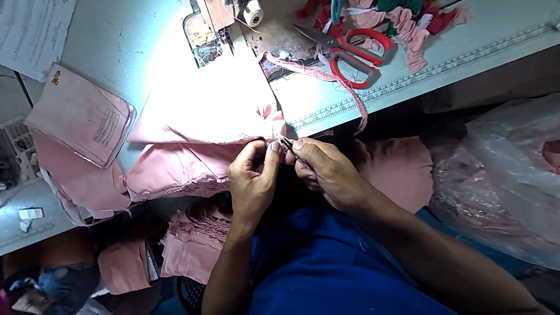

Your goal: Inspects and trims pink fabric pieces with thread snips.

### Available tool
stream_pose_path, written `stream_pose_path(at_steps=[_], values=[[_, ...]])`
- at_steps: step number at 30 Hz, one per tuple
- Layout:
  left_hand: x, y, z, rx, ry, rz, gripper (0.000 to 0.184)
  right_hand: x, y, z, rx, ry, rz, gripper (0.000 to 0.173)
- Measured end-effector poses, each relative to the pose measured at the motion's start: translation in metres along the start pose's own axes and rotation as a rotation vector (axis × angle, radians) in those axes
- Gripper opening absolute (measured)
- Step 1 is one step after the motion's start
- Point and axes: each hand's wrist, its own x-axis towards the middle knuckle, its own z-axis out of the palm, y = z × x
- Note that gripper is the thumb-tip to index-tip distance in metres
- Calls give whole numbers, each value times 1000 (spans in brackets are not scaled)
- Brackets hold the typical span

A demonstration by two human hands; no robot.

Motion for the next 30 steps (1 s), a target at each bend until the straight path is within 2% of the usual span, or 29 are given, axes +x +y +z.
stream_pose_path(at_steps=[5, 11, 19, 21, 24, 26, 27, 29, 30], values=[[0, -2, -1, 26, -11, 12, 10, 5, 6, 2, -58, 26, -63, 29], [-1, -5, -2, 25, -14, 9, 10, 7, 4, 0, 110, -42, -10, 29], [0, -6, -5, 54, -24, 21, 9, 10, 9, -1, 26, -35, -65, 29], [-1, -7, -5, 40, -17, 20, 9, 7, 8, -4, -54, -15, -125, 29], [-1, -6, -7, 18, -14, 13, 9, 4, 4, -7, -333, 143, -320, 16], [0, -5, -6, 10, -20, 12, 9, 7, 2, -7, -469, 223, -408, 24], [0, -5, -6, 10, -25, 19, 8, 10, 1, -8, -507, 223, -429, 23], [0, -8, -4, 11, -7, 63, 6, 15, -1, -6, -434, 190, -417, 9], [-2, -10, -1, -2, 37, 98, 5, 17, 1, -2, -288, 187, -396, 4]])
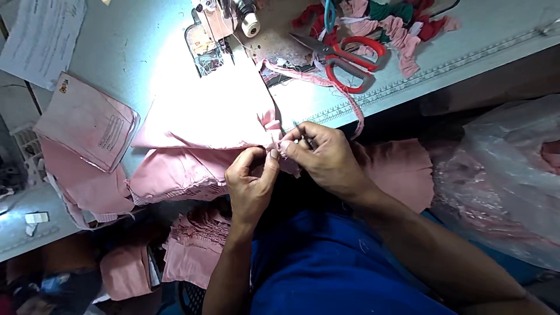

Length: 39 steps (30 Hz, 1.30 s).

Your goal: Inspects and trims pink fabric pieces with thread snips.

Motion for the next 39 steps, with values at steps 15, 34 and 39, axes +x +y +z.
stream_pose_path(at_steps=[15, 34, 39], values=[[34, 16, -32, 571, -259, -176, 38, 1, 10, 26, -287, 148, -125, 23], [38, 19, -31, 83, -69, -38, 10, 17, -7, 24, -687, 163, -598, 24], [24, 15, -12, 380, 101, 122, 21, 22, -13, 27, -641, 224, -482, 21]])
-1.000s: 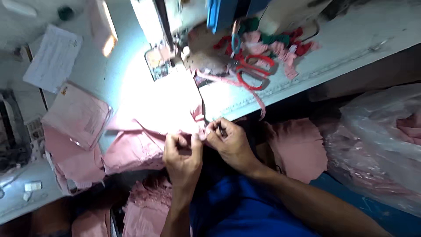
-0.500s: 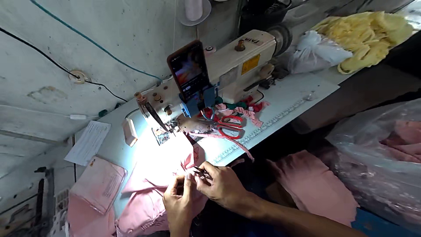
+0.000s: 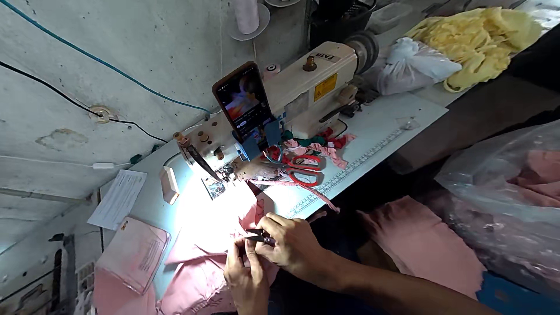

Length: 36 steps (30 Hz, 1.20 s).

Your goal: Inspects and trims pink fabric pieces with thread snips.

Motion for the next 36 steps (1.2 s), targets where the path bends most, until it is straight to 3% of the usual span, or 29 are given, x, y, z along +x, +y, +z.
stream_pose_path(at_steps=[2, 4, 7, 10, 13, 15, 17, 22, 24, 27, 29, 31, 33, 36], values=[[0, 2, 6, 37, 47, -23, 23, 0, 1, 6, 65, 19, 73, 21], [4, 3, 3, 20, -33, -103, 24, -1, 7, 9, 108, 22, 90, 20], [9, -4, -9, 117, -219, -201, 43, -3, 12, 4, 120, -43, 126, 22], [14, -6, -11, 212, -192, -185, 40, -4, 10, 1, 110, -53, 119, 20], [16, -2, -9, -146, -207, -235, 31, -4, 7, 5, 128, -35, 108, 18], [17, -3, -7, -471, -179, -327, 37, -3, 6, 7, 130, -33, 94, 19], [18, -2, -9, -560, -100, -367, 40, -3, 5, 7, 119, -37, 84, 19], [2, 10, 3, -285, 180, -123, 43, 4, 0, 6, 161, -14, 151, 19], [-5, 13, 7, -223, 237, -106, 41, 5, -2, 7, 169, -15, 165, 18], [-3, 2, -2, -52, 98, -134, 44, -2, 4, 12, 110, -39, 143, 20], [0, 0, -10, 307, -8, -126, 43, -7, 8, 14, 55, -30, 114, 19], [4, 2, -13, 601, -8, -64, 51, -10, 11, 14, 28, -20, 97, 18], [8, 4, -13, 669, -8, -37, 60, -10, 12, 14, 25, -11, 99, 16], [13, -7, -16, 594, -137, 21, 43, -9, 11, 12, 56, -28, 116, 16]])
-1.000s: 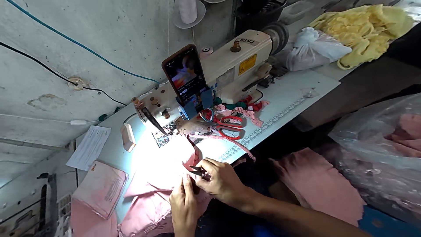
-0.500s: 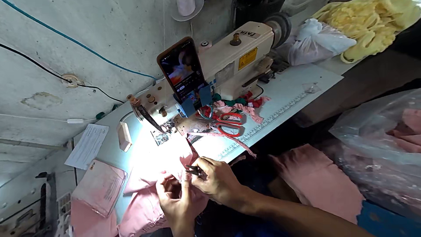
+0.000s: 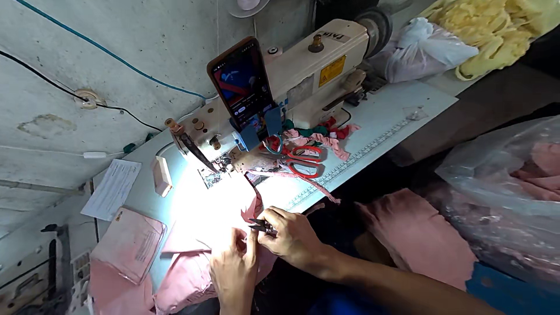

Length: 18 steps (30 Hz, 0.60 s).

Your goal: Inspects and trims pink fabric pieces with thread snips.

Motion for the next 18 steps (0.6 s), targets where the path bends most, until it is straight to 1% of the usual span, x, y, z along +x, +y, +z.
stream_pose_path(at_steps=[1, 3, 4, 6, 9, 11, 13, 14, 16, 18], values=[[2, -4, 0, -101, -82, 11, 39, 0, 0, 0, 20, -10, 5, 16], [5, -11, 1, -387, -218, 14, 33, -1, 2, 1, 45, -20, 7, 18], [6, -12, 2, -530, -249, -4, 28, -2, 2, 1, 53, -24, 12, 18], [5, -10, 1, -704, -222, -98, 20, -2, 1, 0, 44, -28, 10, 18], [3, -8, 2, -708, -163, -176, 16, -2, 1, 0, -5, -43, -19, 16], [2, -7, 1, -653, -179, -207, 18, -1, 1, 0, -12, -54, -28, 15], [4, -8, 1, -600, -201, -180, 19, 2, 1, -2, -11, -53, -24, 17], [4, -8, 1, -579, -196, -136, 20, 4, 0, -5, 6, -61, -5, 19], [1, -4, -1, -528, -164, -33, 22, 8, 0, -8, 112, -93, 94, 22], [0, 2, -4, -485, -135, -30, 19, 10, 4, -6, 267, -136, 223, 18]])
